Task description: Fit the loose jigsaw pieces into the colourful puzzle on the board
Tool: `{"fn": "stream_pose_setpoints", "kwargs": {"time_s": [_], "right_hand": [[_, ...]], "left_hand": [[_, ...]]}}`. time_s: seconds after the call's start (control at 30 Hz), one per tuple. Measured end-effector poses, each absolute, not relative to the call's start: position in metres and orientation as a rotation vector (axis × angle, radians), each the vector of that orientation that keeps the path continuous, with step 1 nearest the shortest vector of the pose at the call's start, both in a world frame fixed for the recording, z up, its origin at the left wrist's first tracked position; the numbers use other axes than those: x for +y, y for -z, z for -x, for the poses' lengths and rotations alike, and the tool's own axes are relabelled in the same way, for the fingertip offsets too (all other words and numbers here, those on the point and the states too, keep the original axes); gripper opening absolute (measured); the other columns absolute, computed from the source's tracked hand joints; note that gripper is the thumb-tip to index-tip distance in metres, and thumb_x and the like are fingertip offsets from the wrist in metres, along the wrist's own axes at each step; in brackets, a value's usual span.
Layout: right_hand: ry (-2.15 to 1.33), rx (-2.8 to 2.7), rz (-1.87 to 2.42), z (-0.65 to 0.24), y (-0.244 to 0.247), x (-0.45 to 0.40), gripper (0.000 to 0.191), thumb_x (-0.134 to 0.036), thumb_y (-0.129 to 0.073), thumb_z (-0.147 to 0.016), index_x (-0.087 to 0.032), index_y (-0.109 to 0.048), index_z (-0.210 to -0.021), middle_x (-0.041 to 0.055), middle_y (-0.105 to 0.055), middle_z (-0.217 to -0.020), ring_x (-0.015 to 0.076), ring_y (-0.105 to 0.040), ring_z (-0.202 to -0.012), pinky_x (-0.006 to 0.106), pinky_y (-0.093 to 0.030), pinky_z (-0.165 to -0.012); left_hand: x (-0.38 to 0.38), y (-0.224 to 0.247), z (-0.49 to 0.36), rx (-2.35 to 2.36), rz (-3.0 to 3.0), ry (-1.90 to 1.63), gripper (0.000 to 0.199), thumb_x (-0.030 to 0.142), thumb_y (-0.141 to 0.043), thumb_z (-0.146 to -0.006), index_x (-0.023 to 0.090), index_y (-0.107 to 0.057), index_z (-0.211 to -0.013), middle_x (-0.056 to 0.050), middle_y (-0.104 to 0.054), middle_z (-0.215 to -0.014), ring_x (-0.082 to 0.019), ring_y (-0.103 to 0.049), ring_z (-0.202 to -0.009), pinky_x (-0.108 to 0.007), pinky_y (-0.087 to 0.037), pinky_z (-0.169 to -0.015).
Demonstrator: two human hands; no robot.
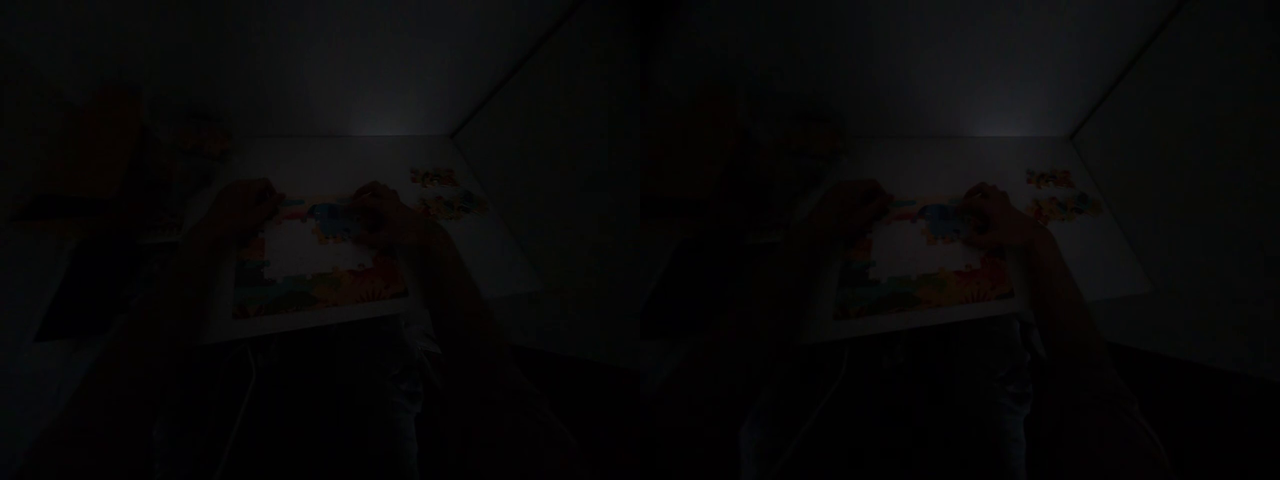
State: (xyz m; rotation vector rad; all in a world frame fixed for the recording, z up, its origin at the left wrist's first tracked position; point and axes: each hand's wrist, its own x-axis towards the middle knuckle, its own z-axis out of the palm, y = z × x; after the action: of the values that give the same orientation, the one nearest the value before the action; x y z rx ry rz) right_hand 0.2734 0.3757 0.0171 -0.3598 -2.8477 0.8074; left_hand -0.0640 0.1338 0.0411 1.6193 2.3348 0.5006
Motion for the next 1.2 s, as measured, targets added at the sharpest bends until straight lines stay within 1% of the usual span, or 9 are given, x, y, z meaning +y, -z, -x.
{"fn": "stream_pose_setpoints", "kwargs": {"time_s": [0.2, 0.33, 0.4, 0.53, 0.67, 0.8, 0.9, 1.03, 1.2], "right_hand": [[-0.734, -2.846, 0.465, -0.273, -0.021, 0.376, 0.082, -0.081, -0.109, -0.082, -0.039, -0.087, -0.148, 0.0148, -0.076, -0.159, 0.0570, -0.068, -0.154, 0.081, -0.051, -0.139], [-0.777, -2.840, 0.480, -0.278, -0.024, 0.380, 0.090, -0.083, -0.111, -0.079, -0.042, -0.087, -0.155, 0.0132, -0.069, -0.170, 0.0570, -0.064, -0.160, 0.081, -0.050, -0.141], [-0.828, -2.843, 0.446, -0.281, -0.025, 0.383, 0.087, -0.083, -0.110, -0.081, -0.044, -0.089, -0.155, 0.0117, -0.066, -0.172, 0.0557, -0.064, -0.161, 0.080, -0.052, -0.141], [-0.869, -2.831, 0.407, -0.282, -0.025, 0.385, 0.075, -0.082, -0.107, -0.085, -0.043, -0.092, -0.147, 0.0119, -0.066, -0.168, 0.0528, -0.066, -0.157, 0.077, -0.056, -0.139], [-0.827, -2.832, 0.457, -0.278, -0.025, 0.382, 0.083, -0.087, -0.109, -0.079, -0.037, -0.088, -0.143, 0.0146, -0.072, -0.161, 0.0541, -0.069, -0.152, 0.078, -0.057, -0.137], [-0.814, -2.831, 0.458, -0.276, -0.023, 0.379, 0.088, -0.091, -0.105, -0.081, -0.039, -0.085, -0.148, 0.0149, -0.074, -0.164, 0.0551, -0.069, -0.154, 0.081, -0.054, -0.139], [-0.808, -2.825, 0.477, -0.275, -0.023, 0.378, 0.086, -0.092, -0.107, -0.079, -0.041, -0.087, -0.146, 0.0151, -0.075, -0.161, 0.0553, -0.070, -0.154, 0.080, -0.058, -0.136], [-0.773, -2.823, 0.500, -0.274, -0.024, 0.377, 0.083, -0.092, -0.106, -0.079, -0.040, -0.089, -0.142, 0.0150, -0.075, -0.155, 0.0550, -0.073, -0.144, 0.079, -0.064, -0.127], [-0.743, -2.836, 0.484, -0.270, -0.021, 0.378, 0.081, -0.093, -0.103, -0.083, -0.038, -0.086, -0.141, 0.0152, -0.076, -0.153, 0.0531, -0.070, -0.142, 0.076, -0.062, -0.127]], "left_hand": [[0.134, -0.041, 0.062, 2.348, -1.619, -0.509, 0.044, 0.061, -0.063, -0.121, 0.026, -0.088, -0.112, -0.011, -0.089, -0.107, -0.032, -0.081, -0.098, -0.040, -0.055, -0.087], [0.133, -0.041, 0.061, 2.327, -1.622, -0.541, 0.047, 0.063, -0.060, -0.121, 0.026, -0.089, -0.117, -0.011, -0.089, -0.107, -0.032, -0.080, -0.099, -0.040, -0.055, -0.087], [0.132, -0.041, 0.061, 2.324, -1.616, -0.542, 0.047, 0.063, -0.060, -0.121, 0.026, -0.089, -0.117, -0.011, -0.089, -0.106, -0.032, -0.080, -0.099, -0.039, -0.055, -0.086], [0.132, -0.043, 0.060, 2.332, -1.599, -0.528, 0.045, 0.063, -0.062, -0.121, 0.027, -0.089, -0.115, -0.010, -0.089, -0.105, -0.031, -0.080, -0.097, -0.039, -0.055, -0.087], [0.133, -0.044, 0.060, 2.336, -1.609, -0.512, 0.044, 0.062, -0.062, -0.121, 0.027, -0.089, -0.115, -0.010, -0.089, -0.106, -0.031, -0.081, -0.099, -0.040, -0.056, -0.088], [0.132, -0.044, 0.060, 2.343, -1.590, -0.527, 0.045, 0.063, -0.063, -0.121, 0.027, -0.089, -0.116, -0.010, -0.088, -0.103, -0.032, -0.080, -0.099, -0.040, -0.056, -0.087], [0.132, -0.044, 0.060, 2.325, -1.594, -0.542, 0.045, 0.064, -0.063, -0.120, 0.027, -0.088, -0.113, -0.010, -0.087, -0.100, -0.033, -0.080, -0.099, -0.040, -0.055, -0.087], [0.131, -0.045, 0.060, 2.313, -1.601, -0.565, 0.046, 0.067, -0.064, -0.120, 0.029, -0.087, -0.110, -0.010, -0.087, -0.101, -0.033, -0.079, -0.100, -0.040, -0.054, -0.087], [0.133, -0.046, 0.059, 2.321, -1.576, -0.550, 0.047, 0.068, -0.064, -0.120, 0.028, -0.086, -0.110, -0.010, -0.087, -0.100, -0.033, -0.079, -0.101, -0.040, -0.054, -0.087]]}}
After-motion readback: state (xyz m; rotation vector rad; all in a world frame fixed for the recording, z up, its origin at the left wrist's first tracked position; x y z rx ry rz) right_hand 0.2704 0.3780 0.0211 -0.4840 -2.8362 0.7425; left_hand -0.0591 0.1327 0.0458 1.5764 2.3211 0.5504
